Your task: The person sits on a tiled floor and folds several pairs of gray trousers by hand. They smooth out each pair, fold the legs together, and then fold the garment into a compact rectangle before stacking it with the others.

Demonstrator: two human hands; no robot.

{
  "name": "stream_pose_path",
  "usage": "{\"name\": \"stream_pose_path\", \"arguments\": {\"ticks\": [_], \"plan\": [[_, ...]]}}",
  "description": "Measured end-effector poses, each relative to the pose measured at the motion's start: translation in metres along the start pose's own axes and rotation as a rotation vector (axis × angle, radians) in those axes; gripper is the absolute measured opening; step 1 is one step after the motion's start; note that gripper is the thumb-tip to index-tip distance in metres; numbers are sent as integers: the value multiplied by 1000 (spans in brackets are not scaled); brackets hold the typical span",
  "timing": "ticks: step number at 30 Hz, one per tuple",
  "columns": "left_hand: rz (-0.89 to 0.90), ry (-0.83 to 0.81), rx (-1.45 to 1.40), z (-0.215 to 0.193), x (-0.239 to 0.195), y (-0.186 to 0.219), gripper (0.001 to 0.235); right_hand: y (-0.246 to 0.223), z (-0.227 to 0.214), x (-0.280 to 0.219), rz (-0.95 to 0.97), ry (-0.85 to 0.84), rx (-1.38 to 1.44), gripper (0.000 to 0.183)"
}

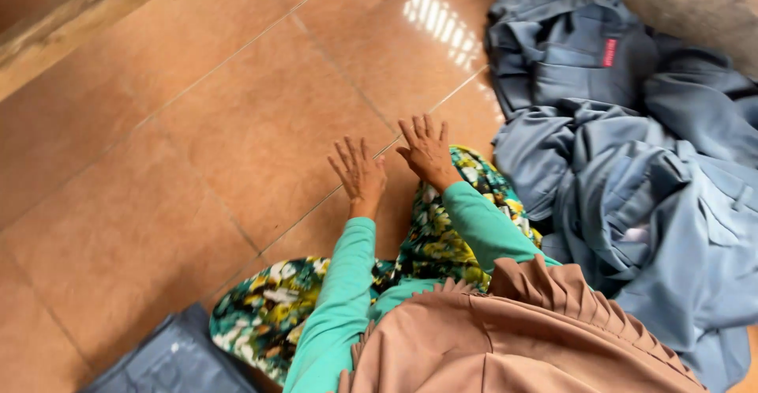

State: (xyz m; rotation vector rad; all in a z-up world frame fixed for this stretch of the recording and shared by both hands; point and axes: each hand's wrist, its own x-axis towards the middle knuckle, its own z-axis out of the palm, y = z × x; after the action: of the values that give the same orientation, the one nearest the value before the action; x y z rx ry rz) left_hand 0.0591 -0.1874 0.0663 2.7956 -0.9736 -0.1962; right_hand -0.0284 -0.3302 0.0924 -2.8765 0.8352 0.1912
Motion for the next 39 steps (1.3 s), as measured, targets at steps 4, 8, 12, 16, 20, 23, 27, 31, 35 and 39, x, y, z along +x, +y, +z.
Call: {"name": "stream_pose_path", "arguments": {"ticks": [4,8,12,16,20,23,27,31,35,39], "plan": [[265,-5,52,14,9,85,64,82,6,-24,175,9,47,70],[407,-11,67,25,13,155,65,152,23,-30,268,81,72,68],[516,-59,9,26,10,206,61,246,40,-26,382,362,-1,66],[583,-125,-72,36,3,235,61,366,45,-12,513,660,14,59],[592,-197,-121,63,3,240,61,445,44,0,760,589,383,77],[547,-298,-170,63,8,230,59,456,42,15,1128,248,569,111],[458,-340,-305,51,26,199,55,409,2,36,1069,263,612,66],[286,-343,-655,71,53,165,53,291,-110,45,614,456,576,50],[15,-424,-814,62,60,137,62,156,-185,27,264,453,975,29],[376,-290,-120,34,52,94,40,56,-205,-16,-213,39,920,23]]}}
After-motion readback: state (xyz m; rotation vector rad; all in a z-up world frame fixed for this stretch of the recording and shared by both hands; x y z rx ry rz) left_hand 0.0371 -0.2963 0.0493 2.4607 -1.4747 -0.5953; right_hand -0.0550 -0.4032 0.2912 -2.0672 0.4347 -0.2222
